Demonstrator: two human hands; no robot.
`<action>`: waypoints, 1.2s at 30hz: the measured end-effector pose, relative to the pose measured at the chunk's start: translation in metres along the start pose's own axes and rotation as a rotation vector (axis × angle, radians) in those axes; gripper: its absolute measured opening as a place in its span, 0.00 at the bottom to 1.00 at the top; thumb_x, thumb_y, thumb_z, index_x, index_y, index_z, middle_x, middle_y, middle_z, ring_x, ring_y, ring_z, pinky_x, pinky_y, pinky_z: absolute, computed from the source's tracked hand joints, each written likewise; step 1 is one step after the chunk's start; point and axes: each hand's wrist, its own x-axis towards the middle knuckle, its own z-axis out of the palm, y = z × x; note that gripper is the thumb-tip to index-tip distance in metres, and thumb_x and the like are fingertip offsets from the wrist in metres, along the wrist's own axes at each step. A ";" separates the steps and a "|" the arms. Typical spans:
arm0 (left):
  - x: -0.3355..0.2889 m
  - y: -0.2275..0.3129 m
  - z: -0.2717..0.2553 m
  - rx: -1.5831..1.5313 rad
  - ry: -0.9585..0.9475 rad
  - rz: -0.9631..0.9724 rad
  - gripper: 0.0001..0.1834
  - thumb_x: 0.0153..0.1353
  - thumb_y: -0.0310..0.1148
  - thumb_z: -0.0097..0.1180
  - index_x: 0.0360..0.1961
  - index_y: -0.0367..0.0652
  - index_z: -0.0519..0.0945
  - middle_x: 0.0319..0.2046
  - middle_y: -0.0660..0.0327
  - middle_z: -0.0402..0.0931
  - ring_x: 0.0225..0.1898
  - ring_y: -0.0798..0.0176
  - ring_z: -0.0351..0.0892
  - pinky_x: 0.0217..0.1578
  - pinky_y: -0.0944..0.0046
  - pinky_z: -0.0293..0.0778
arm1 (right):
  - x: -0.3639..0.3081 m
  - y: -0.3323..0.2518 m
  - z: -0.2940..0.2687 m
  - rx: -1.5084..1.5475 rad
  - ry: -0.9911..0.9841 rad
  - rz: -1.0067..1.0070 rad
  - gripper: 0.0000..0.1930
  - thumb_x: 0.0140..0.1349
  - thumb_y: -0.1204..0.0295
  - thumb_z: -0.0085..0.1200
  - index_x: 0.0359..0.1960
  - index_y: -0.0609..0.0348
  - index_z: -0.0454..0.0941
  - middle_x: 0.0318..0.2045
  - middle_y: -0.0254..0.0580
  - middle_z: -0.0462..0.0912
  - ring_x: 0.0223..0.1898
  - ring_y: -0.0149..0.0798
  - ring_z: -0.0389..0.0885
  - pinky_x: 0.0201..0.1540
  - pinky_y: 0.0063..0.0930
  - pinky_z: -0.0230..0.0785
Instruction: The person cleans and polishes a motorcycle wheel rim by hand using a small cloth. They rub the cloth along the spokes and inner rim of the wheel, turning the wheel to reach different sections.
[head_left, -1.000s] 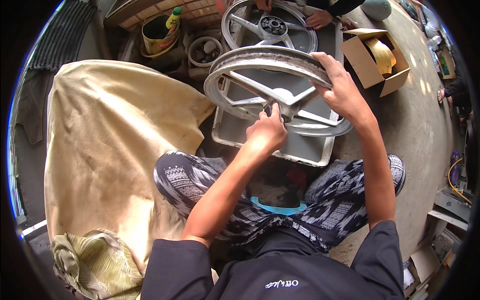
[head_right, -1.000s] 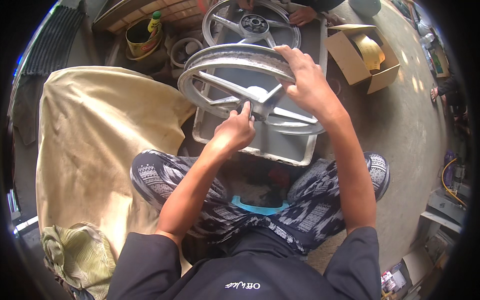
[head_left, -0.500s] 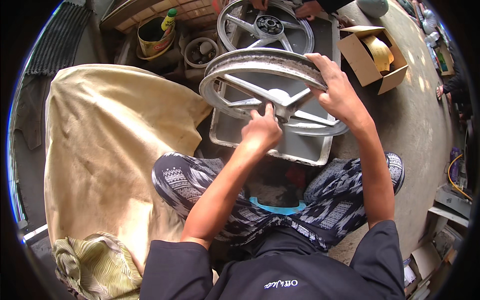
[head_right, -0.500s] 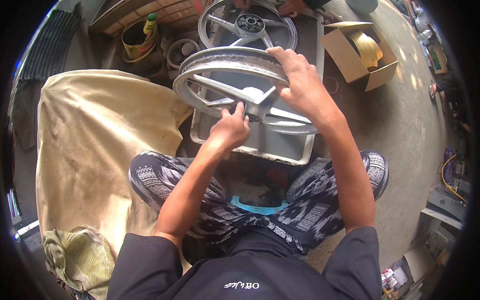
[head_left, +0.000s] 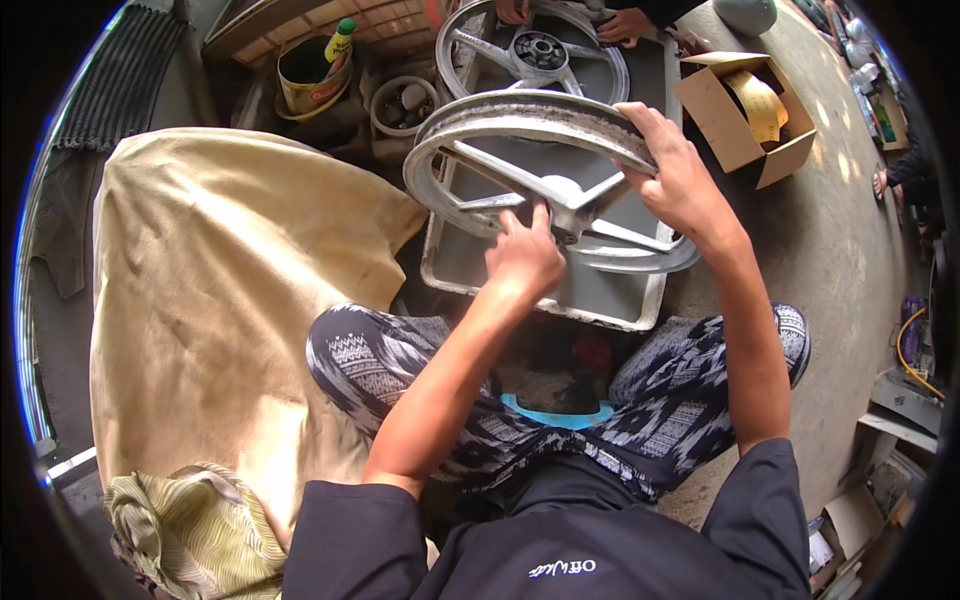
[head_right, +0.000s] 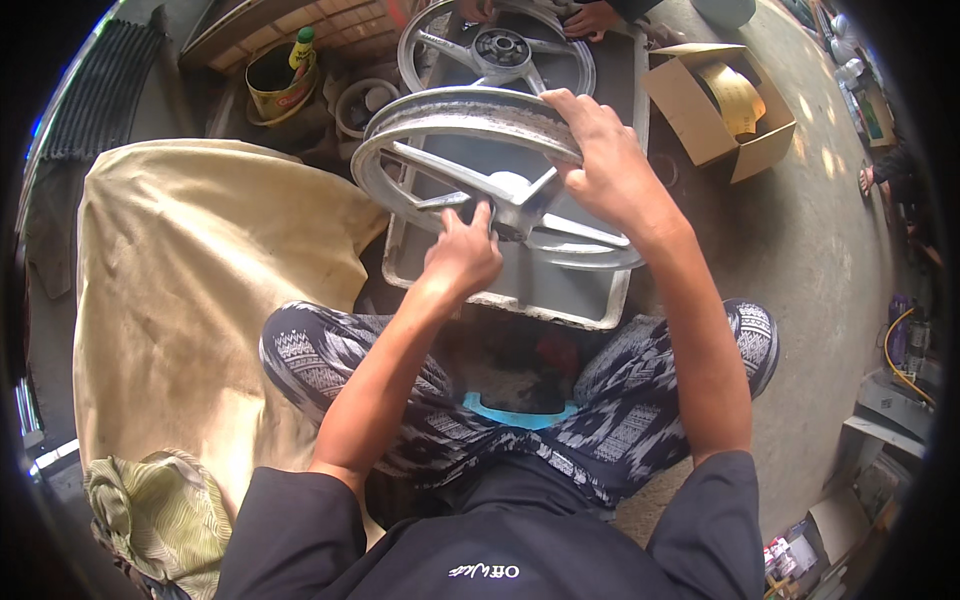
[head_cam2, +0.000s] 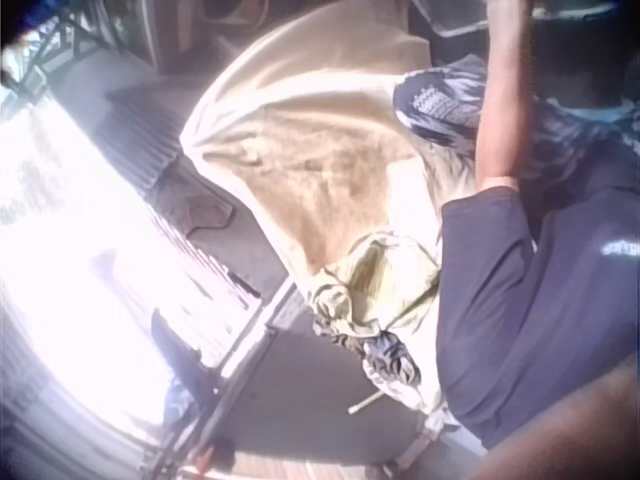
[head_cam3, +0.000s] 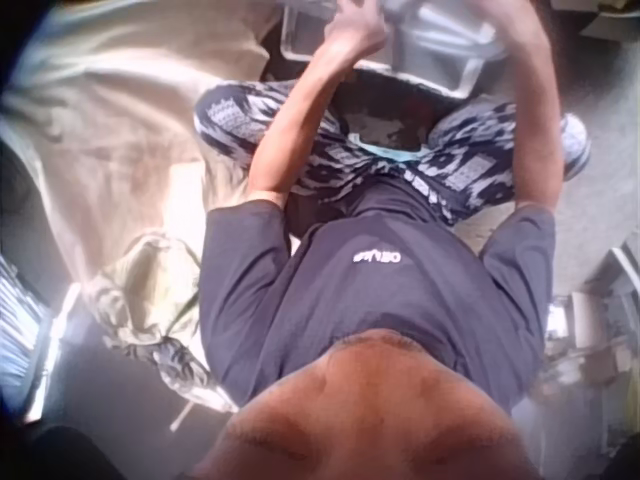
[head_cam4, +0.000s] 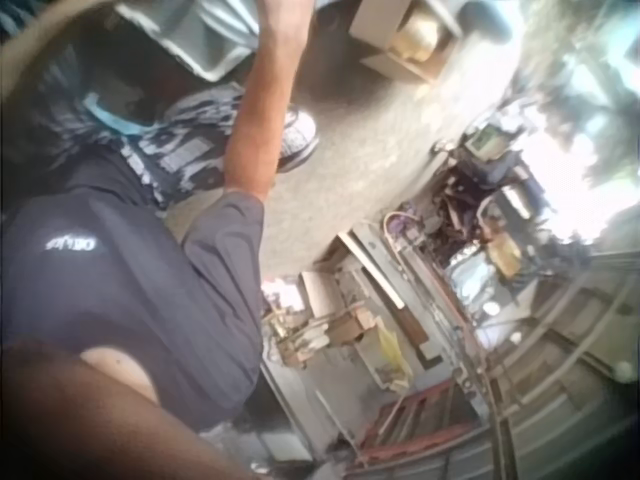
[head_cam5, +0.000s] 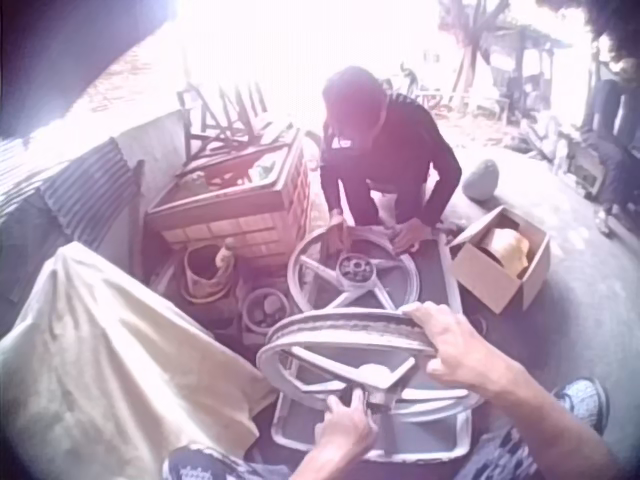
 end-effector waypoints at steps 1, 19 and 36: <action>0.005 0.000 -0.004 0.006 0.002 -0.002 0.32 0.75 0.41 0.43 0.77 0.43 0.59 0.67 0.25 0.56 0.64 0.24 0.70 0.64 0.37 0.70 | 0.000 0.000 0.000 -0.008 0.005 -0.007 0.33 0.56 0.80 0.59 0.65 0.48 0.68 0.54 0.48 0.79 0.60 0.57 0.75 0.61 0.50 0.68; -0.007 0.002 0.008 -0.009 0.108 0.054 0.29 0.71 0.35 0.44 0.73 0.41 0.64 0.63 0.26 0.60 0.60 0.24 0.73 0.58 0.34 0.74 | -0.003 0.000 0.006 -0.047 0.031 -0.048 0.35 0.54 0.79 0.61 0.67 0.49 0.67 0.55 0.48 0.78 0.59 0.55 0.75 0.61 0.51 0.67; -0.024 -0.002 0.008 0.133 0.159 0.125 0.32 0.66 0.32 0.49 0.73 0.39 0.67 0.58 0.29 0.67 0.53 0.28 0.79 0.55 0.39 0.77 | -0.004 0.001 0.007 -0.064 0.012 -0.024 0.36 0.53 0.78 0.61 0.68 0.51 0.66 0.56 0.50 0.77 0.61 0.55 0.74 0.62 0.51 0.67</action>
